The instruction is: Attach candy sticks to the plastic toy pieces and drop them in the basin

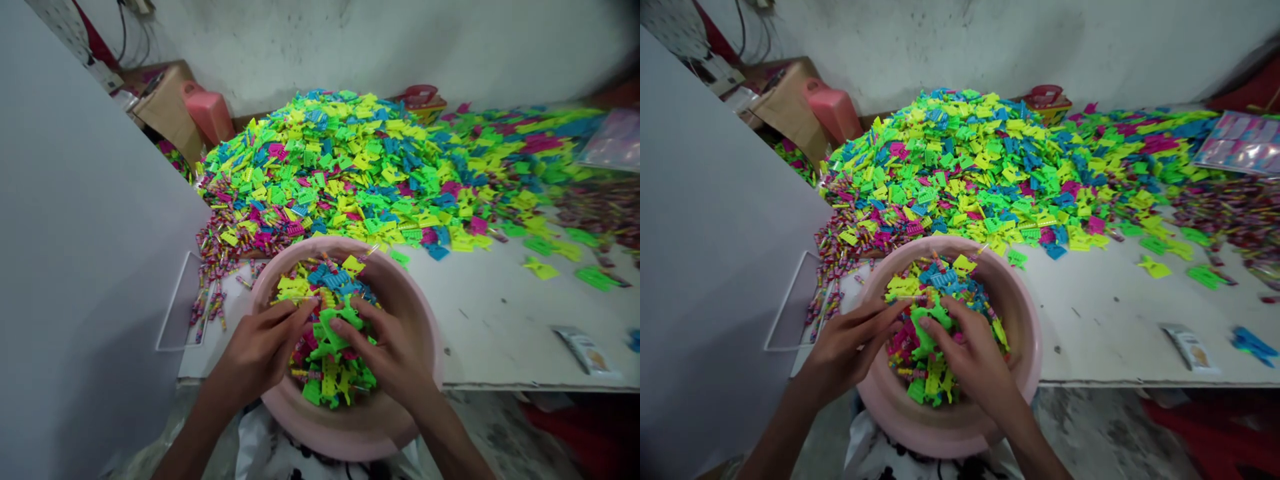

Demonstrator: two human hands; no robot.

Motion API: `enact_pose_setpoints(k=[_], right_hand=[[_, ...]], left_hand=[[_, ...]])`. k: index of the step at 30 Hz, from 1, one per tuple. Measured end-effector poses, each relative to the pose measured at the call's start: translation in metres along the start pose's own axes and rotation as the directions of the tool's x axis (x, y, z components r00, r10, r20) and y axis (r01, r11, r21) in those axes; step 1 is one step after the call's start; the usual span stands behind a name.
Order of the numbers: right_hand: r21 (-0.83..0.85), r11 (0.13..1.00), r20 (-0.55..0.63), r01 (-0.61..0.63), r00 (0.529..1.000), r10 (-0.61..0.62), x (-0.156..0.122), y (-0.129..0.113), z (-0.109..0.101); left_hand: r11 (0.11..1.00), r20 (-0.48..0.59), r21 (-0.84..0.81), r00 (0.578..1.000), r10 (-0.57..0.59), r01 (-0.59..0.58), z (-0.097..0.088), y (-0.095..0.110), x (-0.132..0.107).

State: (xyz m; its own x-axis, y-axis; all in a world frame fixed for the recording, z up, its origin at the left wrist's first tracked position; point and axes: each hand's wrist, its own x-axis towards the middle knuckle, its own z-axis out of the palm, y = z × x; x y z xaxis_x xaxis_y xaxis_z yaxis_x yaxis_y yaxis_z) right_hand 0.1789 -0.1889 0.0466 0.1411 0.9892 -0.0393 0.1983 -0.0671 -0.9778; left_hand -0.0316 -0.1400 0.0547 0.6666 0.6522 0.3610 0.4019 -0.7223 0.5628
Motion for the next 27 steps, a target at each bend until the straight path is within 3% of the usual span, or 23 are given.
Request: enact_pose_setpoints(k=[5, 9, 12, 18, 22, 27], right_hand=[[-0.067, 0.997, -0.102, 0.025, 0.994, -0.032, -0.001, 0.021, 0.008], [-0.077, 0.997, -0.082, 0.014, 0.996, -0.020, 0.006, 0.020, 0.015], [-0.045, 0.999, -0.115, 0.025, 0.993, -0.030, 0.010, 0.013, 0.021], [0.005, 1.000, -0.135, -0.030, 0.990, 0.031, 0.005, 0.005, 0.030], [0.019, 0.999, -0.145, -0.038, 0.989, 0.040, 0.000, 0.006, 0.034], [0.024, 0.999, -0.159, -0.034, 0.987, 0.038, -0.006, 0.009, 0.037]], left_hand=[[0.997, 0.002, -0.050, 0.998, 0.066, -0.066, 0.003, -0.010, -0.001], [0.981, 0.051, 0.184, 0.998, 0.044, -0.052, 0.010, -0.011, 0.002], [0.918, 0.015, 0.397, 0.999, -0.033, 0.025, 0.017, -0.003, 0.007], [0.830, -0.067, 0.554, 0.997, -0.029, 0.061, 0.024, 0.002, 0.013], [0.802, -0.096, 0.597, 0.992, 0.086, -0.012, 0.020, -0.005, 0.015], [0.806, -0.055, 0.583, 0.985, 0.166, -0.103, 0.015, -0.007, 0.015]])
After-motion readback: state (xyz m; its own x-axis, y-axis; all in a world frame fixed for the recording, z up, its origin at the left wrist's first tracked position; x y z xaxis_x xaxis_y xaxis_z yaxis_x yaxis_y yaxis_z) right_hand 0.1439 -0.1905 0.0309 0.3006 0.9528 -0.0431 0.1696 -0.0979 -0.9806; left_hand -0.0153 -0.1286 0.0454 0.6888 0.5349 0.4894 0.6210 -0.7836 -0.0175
